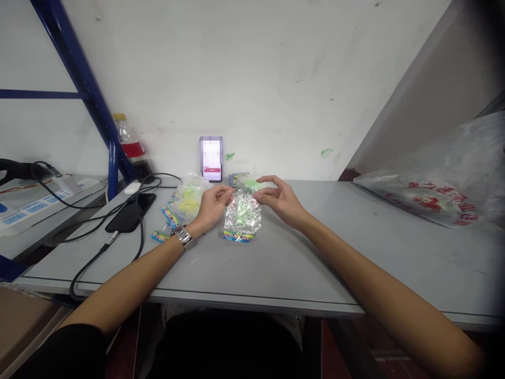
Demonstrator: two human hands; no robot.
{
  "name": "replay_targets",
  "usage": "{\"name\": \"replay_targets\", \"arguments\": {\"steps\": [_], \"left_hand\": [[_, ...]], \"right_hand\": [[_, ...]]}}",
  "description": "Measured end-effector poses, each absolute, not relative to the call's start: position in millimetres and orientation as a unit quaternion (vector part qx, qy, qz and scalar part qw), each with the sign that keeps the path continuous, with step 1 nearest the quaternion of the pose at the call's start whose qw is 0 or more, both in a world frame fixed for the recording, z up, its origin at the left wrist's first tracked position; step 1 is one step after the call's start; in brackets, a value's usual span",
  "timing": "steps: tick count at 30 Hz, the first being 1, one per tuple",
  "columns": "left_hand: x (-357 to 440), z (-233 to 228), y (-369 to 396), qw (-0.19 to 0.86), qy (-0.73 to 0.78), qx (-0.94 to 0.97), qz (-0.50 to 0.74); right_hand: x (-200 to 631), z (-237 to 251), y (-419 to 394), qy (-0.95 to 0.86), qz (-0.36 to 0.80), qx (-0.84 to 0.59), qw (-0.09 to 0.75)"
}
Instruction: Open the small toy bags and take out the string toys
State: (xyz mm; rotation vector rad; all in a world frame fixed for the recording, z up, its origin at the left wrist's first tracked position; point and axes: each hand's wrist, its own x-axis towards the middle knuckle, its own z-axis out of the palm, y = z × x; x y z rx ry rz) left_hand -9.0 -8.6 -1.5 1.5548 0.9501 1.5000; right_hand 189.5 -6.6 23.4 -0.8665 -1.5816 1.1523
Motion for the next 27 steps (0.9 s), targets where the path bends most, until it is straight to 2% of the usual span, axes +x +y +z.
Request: {"name": "replay_targets", "arguments": {"steps": [6,16,27], "left_hand": [[-8,1,-11,0.413,0.367,0.583,0.595],[-6,-2,-6,0.435,0.359,0.545,0.62],[-6,-3,-5,0.439,0.366,0.546,0.613]], "right_hand": [[189,21,-3,-0.616,0.509,-0.343,0.493],[186,17,-1,-0.587,0.502,-0.331,0.542],[186,15,2,-0.639,0.414,-0.357,0.541]]}}
